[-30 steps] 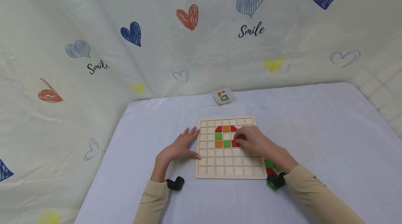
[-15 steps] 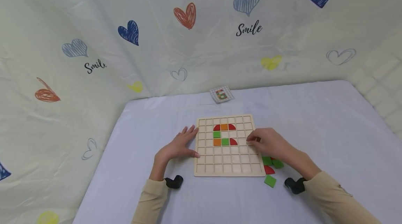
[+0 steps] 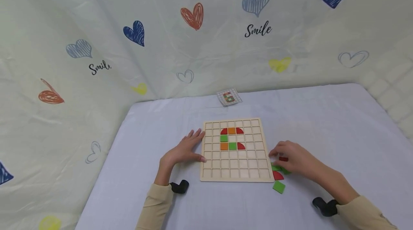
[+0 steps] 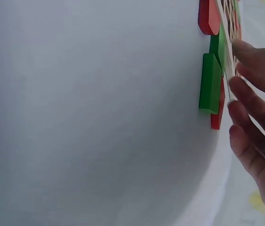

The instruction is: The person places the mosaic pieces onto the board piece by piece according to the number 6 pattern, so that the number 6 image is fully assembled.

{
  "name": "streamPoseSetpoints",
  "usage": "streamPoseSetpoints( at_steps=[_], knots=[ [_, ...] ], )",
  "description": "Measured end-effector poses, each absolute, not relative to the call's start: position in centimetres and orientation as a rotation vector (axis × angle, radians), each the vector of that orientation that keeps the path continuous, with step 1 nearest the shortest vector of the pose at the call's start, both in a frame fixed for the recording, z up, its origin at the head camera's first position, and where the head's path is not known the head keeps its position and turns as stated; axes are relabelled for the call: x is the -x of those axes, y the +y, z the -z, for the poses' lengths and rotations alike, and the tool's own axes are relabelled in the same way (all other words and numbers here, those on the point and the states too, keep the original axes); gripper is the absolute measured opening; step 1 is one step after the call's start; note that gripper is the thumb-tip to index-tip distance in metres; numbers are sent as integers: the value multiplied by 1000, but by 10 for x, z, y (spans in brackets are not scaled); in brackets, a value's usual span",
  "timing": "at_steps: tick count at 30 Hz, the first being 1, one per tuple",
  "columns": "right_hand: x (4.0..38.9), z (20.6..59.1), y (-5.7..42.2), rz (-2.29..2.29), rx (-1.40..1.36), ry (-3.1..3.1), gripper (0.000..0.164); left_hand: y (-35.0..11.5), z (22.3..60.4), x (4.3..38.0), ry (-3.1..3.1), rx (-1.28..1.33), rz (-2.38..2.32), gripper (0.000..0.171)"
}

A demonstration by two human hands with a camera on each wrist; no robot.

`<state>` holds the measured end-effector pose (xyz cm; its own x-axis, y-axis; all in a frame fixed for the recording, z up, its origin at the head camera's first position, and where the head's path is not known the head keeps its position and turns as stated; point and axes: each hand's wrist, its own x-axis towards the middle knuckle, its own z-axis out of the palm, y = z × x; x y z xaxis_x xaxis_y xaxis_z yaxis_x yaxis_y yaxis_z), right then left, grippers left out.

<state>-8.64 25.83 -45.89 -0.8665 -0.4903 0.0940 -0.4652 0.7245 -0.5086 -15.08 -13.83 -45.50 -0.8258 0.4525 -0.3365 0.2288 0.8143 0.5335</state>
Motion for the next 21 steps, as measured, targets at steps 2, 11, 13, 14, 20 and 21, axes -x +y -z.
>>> streamPoseSetpoints(
  at_steps=[2,11,13,14,20,21],
  knots=[
    [82,460,261,811,807,2861,27,-138,456,151,2540,-507,-665,104],
    [73,464,260,778,799,2884,29,-139,457,153,2544,-508,-660,104],
    [73,464,258,781,783,2889,29,-139,457,153,2543,-505,-663,104],
    [72,463,258,792,771,2887,29,-139,457,152,2543,-503,-665,104],
    [72,465,256,891,713,2873,32,-138,457,152,2539,-499,-678,104],
    [73,466,256,905,728,2884,32,-138,457,152,2539,-500,-681,104]
  ],
)
